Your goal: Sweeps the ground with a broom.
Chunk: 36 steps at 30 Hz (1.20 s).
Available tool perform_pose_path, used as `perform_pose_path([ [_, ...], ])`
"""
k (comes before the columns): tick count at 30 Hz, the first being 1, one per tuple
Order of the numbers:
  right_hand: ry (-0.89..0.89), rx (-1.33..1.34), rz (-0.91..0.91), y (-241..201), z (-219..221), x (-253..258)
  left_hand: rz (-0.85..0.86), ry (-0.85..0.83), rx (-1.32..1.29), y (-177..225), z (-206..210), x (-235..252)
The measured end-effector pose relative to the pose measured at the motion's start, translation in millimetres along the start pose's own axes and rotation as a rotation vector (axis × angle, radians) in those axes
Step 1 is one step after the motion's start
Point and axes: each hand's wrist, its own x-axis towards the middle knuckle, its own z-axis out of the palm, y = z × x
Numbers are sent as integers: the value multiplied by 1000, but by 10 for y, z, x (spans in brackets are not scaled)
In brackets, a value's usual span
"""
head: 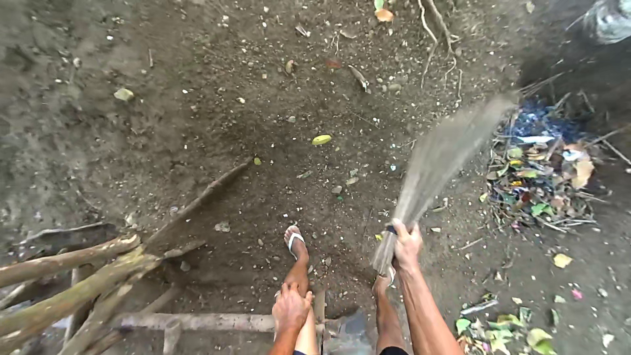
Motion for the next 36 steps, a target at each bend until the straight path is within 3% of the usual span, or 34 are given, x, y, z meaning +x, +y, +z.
perform_pose_path([
  [2,-231,-83,-26,-168,302,70,0,-1,34,40,7,-29],
  [5,-562,-252,-22,-373,958,709,0,3,91,137,25,-86],
  [7,-586,-329,-49,-371,1251,1199,-1,-1,119,170,68,-136],
  [9,-397,-278,-33,-306,1194,1410,0,5,117,150,114,-169],
  [13,203,-93,17,33,284,1228,0,27,122,155,178,-86],
  [15,239,-91,38,231,-289,786,-14,-3,113,185,169,-137],
  [17,45,-146,67,316,-586,164,-25,-9,109,233,113,-123],
  [19,-296,-157,151,425,-556,-379,-30,-22,105,239,105,-136],
  [21,-673,-156,310,532,-153,-699,-34,-49,84,198,124,-215],
  [23,-1000,-168,455,652,536,-764,-33,-55,69,192,120,-252],
  [25,-1152,-180,567,818,1164,-758,-51,-64,80,202,199,-285],
  [27,-1026,-113,625,973,1406,-818,-61,-79,93,181,257,-307],
  [28,-897,-54,611,1000,1309,-881,-67,-85,93,175,262,-321],
  [33,-293,82,348,727,-243,-1323,-44,-66,57,118,284,-269],
  [36,-275,-52,305,640,-774,-1291,-30,-51,63,157,253,-243],
])
